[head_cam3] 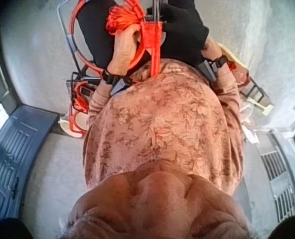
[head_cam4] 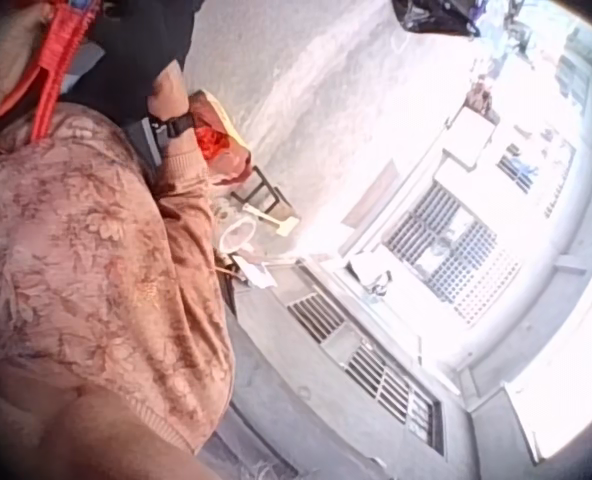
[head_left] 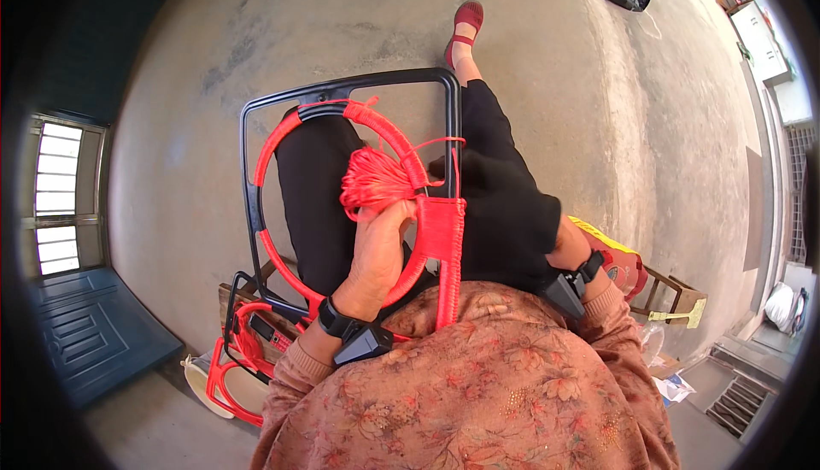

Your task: The person is wrapping a red cord around the handle of a metal frame.

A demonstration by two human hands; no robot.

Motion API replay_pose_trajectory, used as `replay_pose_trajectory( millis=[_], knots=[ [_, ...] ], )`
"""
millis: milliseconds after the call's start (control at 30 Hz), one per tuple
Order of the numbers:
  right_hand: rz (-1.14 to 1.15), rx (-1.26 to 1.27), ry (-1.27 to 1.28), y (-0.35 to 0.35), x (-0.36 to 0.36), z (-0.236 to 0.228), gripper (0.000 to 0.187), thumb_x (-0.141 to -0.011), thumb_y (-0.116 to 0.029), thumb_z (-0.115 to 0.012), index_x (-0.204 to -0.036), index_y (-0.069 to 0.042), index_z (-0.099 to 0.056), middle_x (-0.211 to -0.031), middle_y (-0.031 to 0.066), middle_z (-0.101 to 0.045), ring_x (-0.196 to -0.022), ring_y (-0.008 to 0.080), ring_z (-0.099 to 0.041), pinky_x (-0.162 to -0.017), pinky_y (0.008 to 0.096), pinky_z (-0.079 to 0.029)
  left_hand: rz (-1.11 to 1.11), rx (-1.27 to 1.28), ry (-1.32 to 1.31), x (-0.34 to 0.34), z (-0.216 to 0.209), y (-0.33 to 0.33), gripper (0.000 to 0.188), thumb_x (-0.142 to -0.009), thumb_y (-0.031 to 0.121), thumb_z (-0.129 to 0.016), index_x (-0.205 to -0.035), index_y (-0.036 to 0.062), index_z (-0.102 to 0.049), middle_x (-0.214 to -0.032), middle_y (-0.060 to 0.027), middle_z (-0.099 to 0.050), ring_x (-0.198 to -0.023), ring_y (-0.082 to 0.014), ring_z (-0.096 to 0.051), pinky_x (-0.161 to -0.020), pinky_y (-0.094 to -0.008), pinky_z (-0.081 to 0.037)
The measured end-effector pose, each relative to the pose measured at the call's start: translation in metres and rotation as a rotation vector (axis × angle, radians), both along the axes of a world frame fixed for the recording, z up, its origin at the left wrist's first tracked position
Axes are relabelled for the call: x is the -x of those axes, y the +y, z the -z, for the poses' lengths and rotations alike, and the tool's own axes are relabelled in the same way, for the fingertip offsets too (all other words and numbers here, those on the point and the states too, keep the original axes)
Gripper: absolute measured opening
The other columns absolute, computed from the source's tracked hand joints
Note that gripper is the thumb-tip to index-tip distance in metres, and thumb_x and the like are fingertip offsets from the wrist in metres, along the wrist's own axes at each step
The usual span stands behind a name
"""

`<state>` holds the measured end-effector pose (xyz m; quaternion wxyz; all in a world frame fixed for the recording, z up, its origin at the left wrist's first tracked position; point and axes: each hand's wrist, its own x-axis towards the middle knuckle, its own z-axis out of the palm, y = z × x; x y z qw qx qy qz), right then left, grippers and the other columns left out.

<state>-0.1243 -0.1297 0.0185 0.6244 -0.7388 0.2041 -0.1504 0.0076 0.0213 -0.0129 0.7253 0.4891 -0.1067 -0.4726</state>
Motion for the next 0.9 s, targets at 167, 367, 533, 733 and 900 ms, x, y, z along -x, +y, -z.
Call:
replay_pose_trajectory(
  millis=[167, 367, 533, 733, 900],
  knots=[
    [0.045, 0.262, 0.093, 0.010, 0.000, -0.027, 0.030, -0.079, -0.010, -0.067, -0.108, -0.003, -0.063, -0.095, 0.0094, -0.067, -0.083, 0.0182, -0.062, -0.078, 0.0303, -0.049, 0.051, 0.020, 0.180, 0.001, -0.003, 0.001, 0.022, -0.091, 0.005, -0.048, -0.108, 0.0043, -0.061, -0.099, -0.0024, -0.064, -0.090, -0.0115, -0.061, -0.082, -0.0287, -0.050],
    [0.471, -0.399, -0.116, -0.008, 0.049, -0.010, 0.029, -0.082, -0.010, -0.064, -0.109, -0.003, -0.055, -0.104, 0.0094, -0.064, -0.098, 0.0185, -0.060, -0.090, 0.0321, -0.047, 0.251, 0.027, 0.349, -0.001, -0.025, -0.003, 0.023, -0.097, 0.016, -0.052, -0.111, 0.0011, -0.061, -0.103, -0.0094, -0.067, -0.093, -0.0133, -0.065, -0.083, -0.0286, -0.052],
    [0.490, -0.905, -0.587, -0.040, 0.107, 0.045, 0.040, -0.088, -0.036, -0.062, -0.109, -0.003, -0.053, -0.097, 0.0116, -0.059, -0.094, 0.0263, -0.058, -0.090, 0.0422, -0.047, 0.391, -0.030, 0.220, 0.000, -0.031, -0.005, 0.024, -0.095, 0.019, -0.058, -0.110, 0.0005, -0.061, -0.101, -0.0106, -0.068, -0.089, -0.0137, -0.065, -0.081, -0.0274, -0.053],
    [0.824, -0.305, -0.364, -0.023, 0.147, 0.045, 0.033, -0.100, -0.023, -0.046, -0.124, -0.001, -0.051, -0.108, 0.0084, -0.060, -0.106, 0.0179, -0.056, -0.091, 0.0323, -0.047, 0.356, -0.003, 0.209, -0.002, -0.027, -0.004, 0.022, -0.094, 0.017, -0.060, -0.109, 0.0007, -0.062, -0.101, -0.0111, -0.068, -0.089, -0.0137, -0.066, -0.080, -0.0273, -0.054],
    [0.522, -0.787, -0.761, -0.054, 0.200, 0.077, 0.034, -0.101, -0.019, -0.045, -0.130, -0.002, -0.049, -0.113, 0.0075, -0.060, -0.107, 0.0164, -0.055, -0.091, 0.0312, -0.047, 0.344, -0.025, 0.209, 0.001, -0.028, -0.005, 0.023, -0.094, 0.015, -0.058, -0.113, 0.0018, -0.060, -0.099, -0.0112, -0.068, -0.084, -0.0162, -0.067, -0.077, -0.0287, -0.055]
  ],
)
